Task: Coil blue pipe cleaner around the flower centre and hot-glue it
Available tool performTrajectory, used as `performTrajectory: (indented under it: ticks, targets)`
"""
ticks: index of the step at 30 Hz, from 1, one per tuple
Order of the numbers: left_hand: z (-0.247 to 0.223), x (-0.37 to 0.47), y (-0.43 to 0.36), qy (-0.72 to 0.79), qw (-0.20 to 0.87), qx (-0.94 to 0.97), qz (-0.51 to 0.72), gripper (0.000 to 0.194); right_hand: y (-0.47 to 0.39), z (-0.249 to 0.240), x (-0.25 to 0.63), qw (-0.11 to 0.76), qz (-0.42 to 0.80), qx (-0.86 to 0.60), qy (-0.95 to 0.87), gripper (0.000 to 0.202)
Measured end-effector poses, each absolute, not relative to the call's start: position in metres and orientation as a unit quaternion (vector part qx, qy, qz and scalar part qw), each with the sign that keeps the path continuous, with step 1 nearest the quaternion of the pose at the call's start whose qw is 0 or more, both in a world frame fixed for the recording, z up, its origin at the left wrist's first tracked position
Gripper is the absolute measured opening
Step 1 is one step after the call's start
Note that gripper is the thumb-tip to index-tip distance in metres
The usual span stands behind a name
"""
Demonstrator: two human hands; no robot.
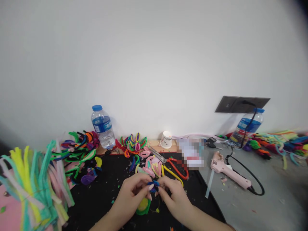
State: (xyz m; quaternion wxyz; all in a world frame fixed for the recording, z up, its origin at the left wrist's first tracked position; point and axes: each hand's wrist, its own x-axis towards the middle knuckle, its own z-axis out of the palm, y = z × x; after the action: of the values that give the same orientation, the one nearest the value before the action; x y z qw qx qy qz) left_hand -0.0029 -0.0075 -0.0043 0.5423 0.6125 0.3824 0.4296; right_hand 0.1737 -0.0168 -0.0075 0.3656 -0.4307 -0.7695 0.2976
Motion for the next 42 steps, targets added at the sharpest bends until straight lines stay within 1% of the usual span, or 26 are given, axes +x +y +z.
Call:
performTrajectory:
  ticks: [6, 11, 17, 26, 29, 32, 37, 42]
  targets:
    - [-0.001, -0.001, -0.007, 0.384, 0.552, 0.586, 0.453, 0.006, -0.017, -0.008, 0.175, 0.377, 0.336, -0.432, -0.747, 0.012]
    - [0.006, -0.003, -0.005, 0.413, 0.533, 0.547, 0.496, 0.008, -0.013, -0.012, 0.174, 0.408, 0.38, -0.449, -0.698, 0.007]
    - [0.004, -0.005, -0.003, 0.434, 0.529, 0.517, 0.514, 0.01, -0.013, -0.013, 0.174, 0.409, 0.382, -0.47, -0.683, 0.004]
    - [0.0, -0.005, -0.002, 0.428, 0.534, 0.514, 0.516, 0.01, -0.015, -0.011, 0.178, 0.392, 0.351, -0.437, -0.729, 0.029]
    - [0.0, -0.005, -0.002, 0.423, 0.538, 0.516, 0.514, 0.01, -0.015, -0.01, 0.178, 0.39, 0.346, -0.438, -0.732, 0.033]
    - [0.002, -0.004, -0.003, 0.411, 0.549, 0.522, 0.508, 0.01, -0.016, -0.013, 0.178, 0.395, 0.353, -0.448, -0.72, 0.026]
    - [0.006, -0.002, -0.006, 0.398, 0.564, 0.533, 0.489, 0.01, -0.014, -0.015, 0.177, 0.398, 0.38, -0.442, -0.708, 0.008]
    - [0.005, -0.001, -0.007, 0.391, 0.584, 0.532, 0.472, 0.012, -0.013, -0.011, 0.176, 0.388, 0.373, -0.445, -0.715, 0.006]
